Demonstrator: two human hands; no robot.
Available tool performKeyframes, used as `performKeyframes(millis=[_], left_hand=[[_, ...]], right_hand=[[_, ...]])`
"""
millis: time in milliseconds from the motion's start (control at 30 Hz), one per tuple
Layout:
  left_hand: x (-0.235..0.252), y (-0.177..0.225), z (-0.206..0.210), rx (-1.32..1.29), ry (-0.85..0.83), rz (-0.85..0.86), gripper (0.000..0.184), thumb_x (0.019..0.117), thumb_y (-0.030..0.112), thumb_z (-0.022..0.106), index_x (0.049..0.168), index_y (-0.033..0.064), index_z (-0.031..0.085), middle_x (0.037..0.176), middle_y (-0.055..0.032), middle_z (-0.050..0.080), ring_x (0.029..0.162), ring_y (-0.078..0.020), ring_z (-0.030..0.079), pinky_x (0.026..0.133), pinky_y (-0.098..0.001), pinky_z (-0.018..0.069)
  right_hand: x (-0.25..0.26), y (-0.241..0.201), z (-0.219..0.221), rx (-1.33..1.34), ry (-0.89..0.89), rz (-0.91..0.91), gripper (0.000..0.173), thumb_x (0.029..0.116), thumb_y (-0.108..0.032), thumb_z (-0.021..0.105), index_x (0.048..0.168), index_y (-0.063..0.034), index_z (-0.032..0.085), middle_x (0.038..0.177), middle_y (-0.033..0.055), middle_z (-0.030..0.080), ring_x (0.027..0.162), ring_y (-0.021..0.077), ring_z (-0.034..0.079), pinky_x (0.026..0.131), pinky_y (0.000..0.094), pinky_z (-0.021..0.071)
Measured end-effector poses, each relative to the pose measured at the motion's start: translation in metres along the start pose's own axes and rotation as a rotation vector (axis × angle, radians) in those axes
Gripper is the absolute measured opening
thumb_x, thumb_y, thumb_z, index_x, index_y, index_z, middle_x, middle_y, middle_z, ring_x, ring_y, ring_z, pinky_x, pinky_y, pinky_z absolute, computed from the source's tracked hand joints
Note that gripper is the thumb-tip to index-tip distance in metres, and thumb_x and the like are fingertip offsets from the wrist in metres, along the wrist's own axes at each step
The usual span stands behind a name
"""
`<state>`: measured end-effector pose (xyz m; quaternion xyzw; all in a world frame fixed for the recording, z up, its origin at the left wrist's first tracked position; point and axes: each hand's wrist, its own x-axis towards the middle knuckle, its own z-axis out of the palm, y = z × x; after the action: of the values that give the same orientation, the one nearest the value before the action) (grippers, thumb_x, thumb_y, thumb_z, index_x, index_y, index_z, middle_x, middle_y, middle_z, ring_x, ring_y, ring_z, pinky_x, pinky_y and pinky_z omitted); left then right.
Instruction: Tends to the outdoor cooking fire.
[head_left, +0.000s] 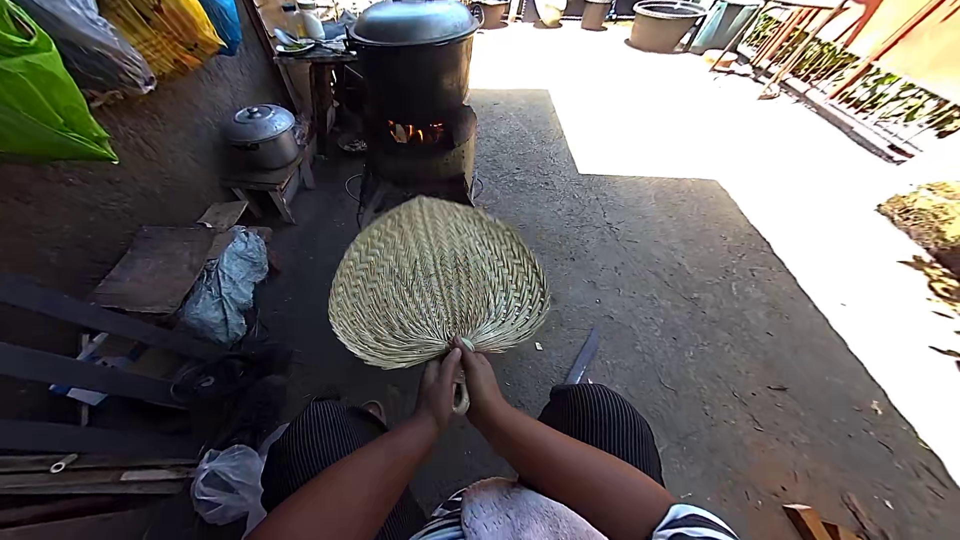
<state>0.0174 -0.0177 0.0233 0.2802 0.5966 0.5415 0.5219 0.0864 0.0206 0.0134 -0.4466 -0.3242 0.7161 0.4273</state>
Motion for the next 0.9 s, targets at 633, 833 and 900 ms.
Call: performKeyframes(millis=[633, 833, 900], left_hand=[[0.0022, -0.0016, 0.0002, 0.005, 0.02, -0.058, 0.038, 0.1095, 0.024, 0.046, 0.13, -0.0058, 0.055, 0.119, -0.0162, 0.064, 0.107, -0.0146, 0.063, 0.096, -0.0317, 0.05], [0.001, -0.0019, -0.0013, 0.008, -0.021, 0.068, 0.036, 0.1075, 0.02, 0.047, 0.13, -0.0078, 0.053, 0.118, -0.0148, 0.064, 0.106, -0.0095, 0.063, 0.094, -0.0263, 0.0514], [0.0028, -0.0019, -0.0014, 0.038, -0.01, -0.012, 0.038, 0.1091, 0.023, 0.046, 0.131, -0.0068, 0.055, 0.12, -0.0166, 0.064, 0.109, -0.0134, 0.063, 0.097, -0.0308, 0.0499]], right_hand=[[0.0018, 0.0035, 0.0015, 0.04, 0.036, 0.061, 0.035, 0.1122, -0.026, 0.04, 0.107, 0.0004, 0.062, 0.087, 0.0086, 0.067, 0.081, 0.0124, 0.068, 0.076, 0.0296, 0.0564], [-0.0031, -0.001, 0.0022, 0.074, -0.015, -0.029, 0.035, 0.1125, -0.023, 0.037, 0.103, -0.0012, 0.062, 0.083, 0.0059, 0.068, 0.079, 0.0094, 0.068, 0.075, 0.0268, 0.0572], [0.0008, 0.004, 0.0009, 0.073, 0.023, 0.039, 0.036, 0.1126, -0.025, 0.038, 0.103, -0.0006, 0.062, 0.085, 0.0079, 0.067, 0.08, 0.012, 0.068, 0.075, 0.0293, 0.0567]])
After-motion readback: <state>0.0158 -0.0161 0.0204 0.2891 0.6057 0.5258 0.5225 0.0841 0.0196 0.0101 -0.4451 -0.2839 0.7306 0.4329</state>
